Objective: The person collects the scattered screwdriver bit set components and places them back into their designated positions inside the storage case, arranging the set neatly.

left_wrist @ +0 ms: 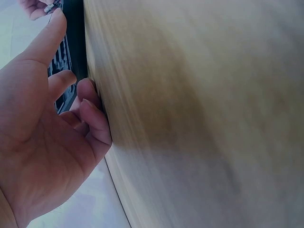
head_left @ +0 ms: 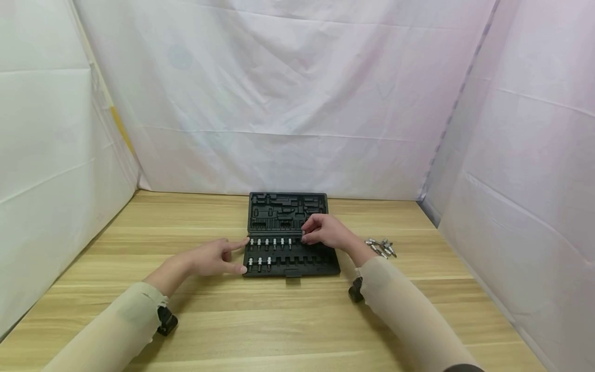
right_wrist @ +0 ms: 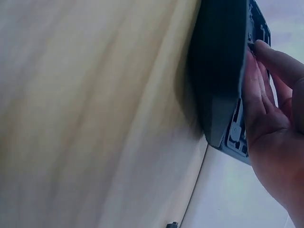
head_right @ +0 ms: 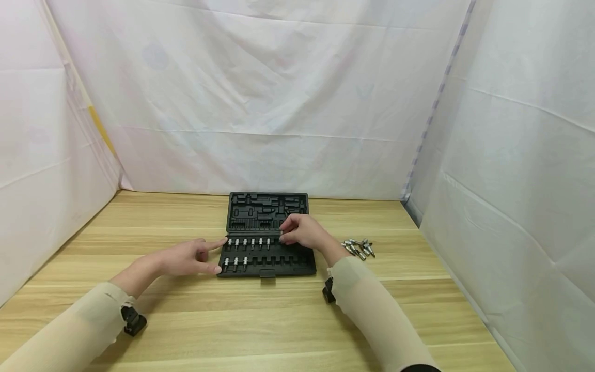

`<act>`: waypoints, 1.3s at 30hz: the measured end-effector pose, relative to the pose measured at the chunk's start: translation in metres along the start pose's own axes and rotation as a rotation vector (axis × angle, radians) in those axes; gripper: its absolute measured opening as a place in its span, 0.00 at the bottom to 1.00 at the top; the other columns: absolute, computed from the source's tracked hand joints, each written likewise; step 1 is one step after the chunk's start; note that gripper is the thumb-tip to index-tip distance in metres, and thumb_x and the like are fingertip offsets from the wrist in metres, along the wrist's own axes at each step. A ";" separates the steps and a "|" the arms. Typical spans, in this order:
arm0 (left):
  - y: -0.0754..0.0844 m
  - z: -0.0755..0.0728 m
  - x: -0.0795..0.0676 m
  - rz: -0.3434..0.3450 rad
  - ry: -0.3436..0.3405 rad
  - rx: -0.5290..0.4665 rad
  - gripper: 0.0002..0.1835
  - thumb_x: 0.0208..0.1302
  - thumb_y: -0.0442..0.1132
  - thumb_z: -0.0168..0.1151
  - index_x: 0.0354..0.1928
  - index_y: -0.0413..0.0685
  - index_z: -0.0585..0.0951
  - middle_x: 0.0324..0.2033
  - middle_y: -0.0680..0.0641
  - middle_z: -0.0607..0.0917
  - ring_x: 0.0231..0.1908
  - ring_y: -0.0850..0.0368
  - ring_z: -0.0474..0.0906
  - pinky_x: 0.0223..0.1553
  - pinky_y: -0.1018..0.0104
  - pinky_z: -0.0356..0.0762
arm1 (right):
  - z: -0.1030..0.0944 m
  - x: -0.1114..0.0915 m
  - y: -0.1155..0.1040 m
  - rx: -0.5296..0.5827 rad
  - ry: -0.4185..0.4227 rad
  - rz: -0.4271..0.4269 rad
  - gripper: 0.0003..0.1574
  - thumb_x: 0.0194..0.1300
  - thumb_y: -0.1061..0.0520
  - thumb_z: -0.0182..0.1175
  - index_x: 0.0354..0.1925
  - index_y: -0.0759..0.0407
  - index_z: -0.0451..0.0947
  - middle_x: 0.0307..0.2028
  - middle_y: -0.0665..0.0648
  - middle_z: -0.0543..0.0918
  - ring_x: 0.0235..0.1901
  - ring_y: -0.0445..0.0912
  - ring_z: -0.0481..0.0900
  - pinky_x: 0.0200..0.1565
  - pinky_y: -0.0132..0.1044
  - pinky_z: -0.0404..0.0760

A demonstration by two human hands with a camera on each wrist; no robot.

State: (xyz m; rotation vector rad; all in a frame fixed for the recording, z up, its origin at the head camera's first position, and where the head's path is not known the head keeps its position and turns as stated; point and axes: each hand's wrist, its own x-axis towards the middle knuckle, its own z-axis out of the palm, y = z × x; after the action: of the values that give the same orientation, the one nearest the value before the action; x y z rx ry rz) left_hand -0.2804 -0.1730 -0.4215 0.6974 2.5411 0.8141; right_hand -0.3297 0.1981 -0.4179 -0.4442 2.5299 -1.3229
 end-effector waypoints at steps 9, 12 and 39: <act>0.001 0.000 0.000 -0.002 0.002 0.004 0.50 0.70 0.60 0.75 0.87 0.59 0.62 0.43 0.45 0.77 0.39 0.53 0.72 0.41 0.59 0.73 | 0.007 0.008 -0.003 -0.219 -0.020 -0.044 0.10 0.73 0.55 0.75 0.49 0.53 0.87 0.46 0.52 0.90 0.46 0.43 0.87 0.53 0.45 0.87; 0.001 0.001 0.000 0.000 -0.001 -0.006 0.50 0.70 0.60 0.75 0.87 0.58 0.62 0.44 0.45 0.77 0.39 0.53 0.72 0.41 0.58 0.73 | 0.008 0.010 -0.002 -0.243 -0.016 -0.037 0.09 0.73 0.55 0.75 0.49 0.53 0.88 0.46 0.52 0.90 0.46 0.43 0.86 0.53 0.45 0.86; 0.001 0.001 -0.001 0.002 0.000 -0.011 0.50 0.70 0.59 0.75 0.87 0.57 0.61 0.42 0.45 0.77 0.39 0.53 0.71 0.40 0.60 0.73 | 0.004 0.013 0.003 -0.322 -0.058 -0.043 0.09 0.73 0.55 0.75 0.50 0.50 0.92 0.45 0.52 0.88 0.44 0.44 0.82 0.49 0.43 0.83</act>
State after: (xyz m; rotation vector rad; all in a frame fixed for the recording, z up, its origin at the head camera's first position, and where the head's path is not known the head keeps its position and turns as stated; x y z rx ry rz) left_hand -0.2788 -0.1723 -0.4209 0.6965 2.5339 0.8280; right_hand -0.3407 0.1914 -0.4235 -0.5932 2.7037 -0.9001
